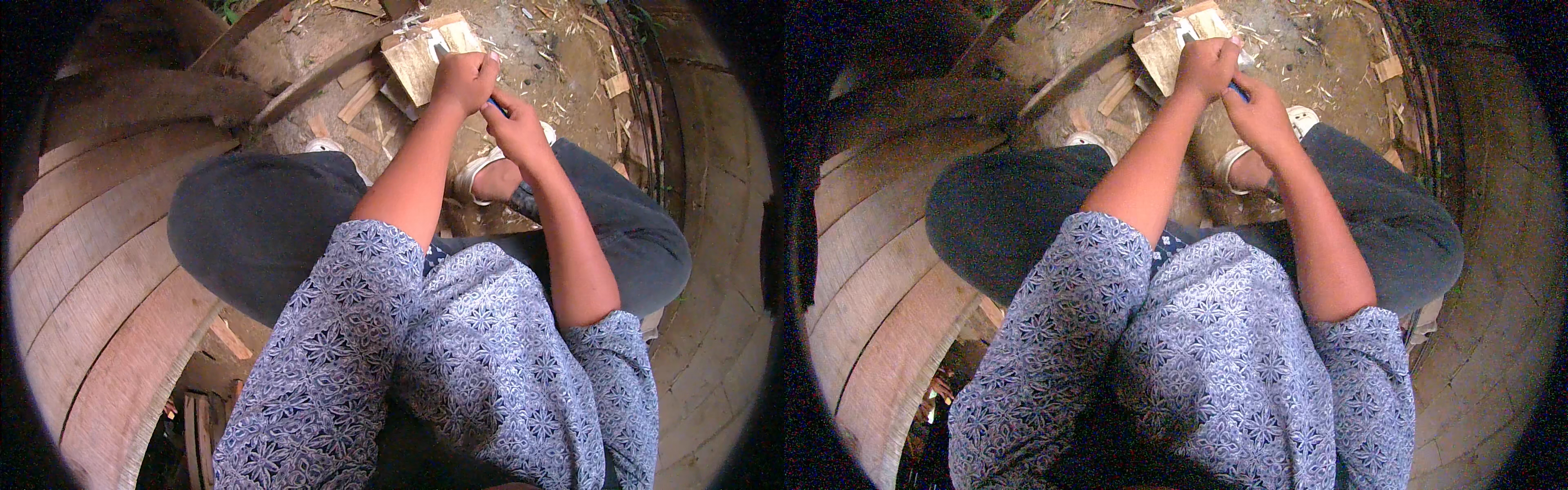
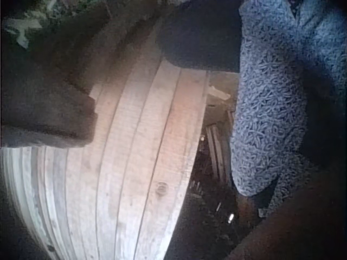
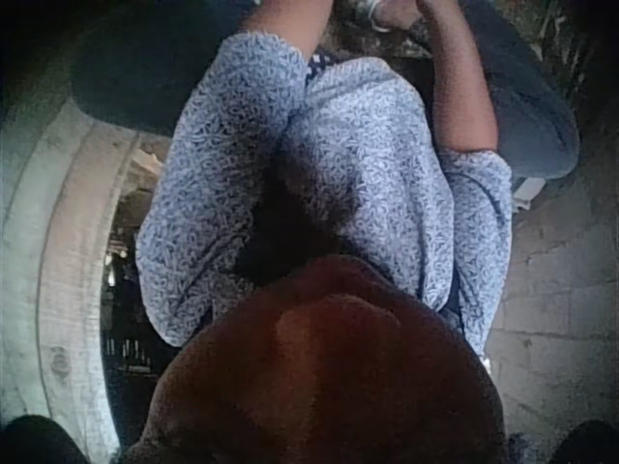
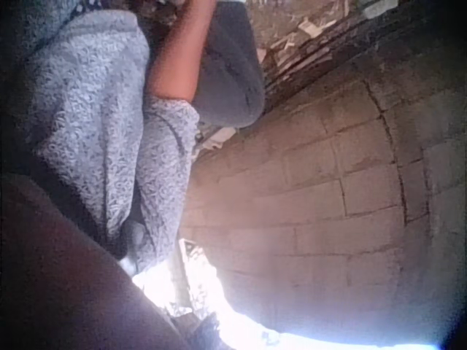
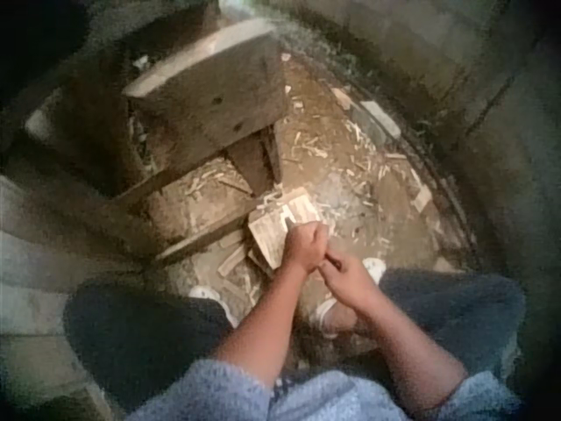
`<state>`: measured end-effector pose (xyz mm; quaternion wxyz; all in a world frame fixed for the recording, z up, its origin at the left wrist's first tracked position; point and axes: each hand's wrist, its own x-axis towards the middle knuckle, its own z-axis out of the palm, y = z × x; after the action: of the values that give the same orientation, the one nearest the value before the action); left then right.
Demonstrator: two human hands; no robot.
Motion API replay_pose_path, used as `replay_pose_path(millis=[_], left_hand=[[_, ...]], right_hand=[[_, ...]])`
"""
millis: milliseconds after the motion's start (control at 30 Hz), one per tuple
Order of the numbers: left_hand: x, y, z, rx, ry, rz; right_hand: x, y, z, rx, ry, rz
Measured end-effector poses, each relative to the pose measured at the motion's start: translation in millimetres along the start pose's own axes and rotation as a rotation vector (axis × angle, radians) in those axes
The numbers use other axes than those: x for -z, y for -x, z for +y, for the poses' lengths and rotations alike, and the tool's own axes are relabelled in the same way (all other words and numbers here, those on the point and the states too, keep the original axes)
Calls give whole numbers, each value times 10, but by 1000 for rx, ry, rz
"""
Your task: The person sits on the ground and uses a chisel to carve a small rectangular block of wood. They repeatedly chip away at the wood, occasionally lifting and rotating the block to work on different sides.
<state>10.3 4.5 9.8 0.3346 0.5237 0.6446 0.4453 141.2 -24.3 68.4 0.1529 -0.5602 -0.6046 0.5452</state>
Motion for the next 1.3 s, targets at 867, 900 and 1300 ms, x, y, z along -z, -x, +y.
replay_pose_path(millis=[867,900,1300], left_hand=[[161,-354,-50,203,1377,290],[170,-352,-31,205,1378,293],[165,-392,-127,215,1341,273]], right_hand=[[444,-68,133,-72,-148,84],[438,-64,121,-81,-148,85],[391,-73,119,-97,-178,82]])
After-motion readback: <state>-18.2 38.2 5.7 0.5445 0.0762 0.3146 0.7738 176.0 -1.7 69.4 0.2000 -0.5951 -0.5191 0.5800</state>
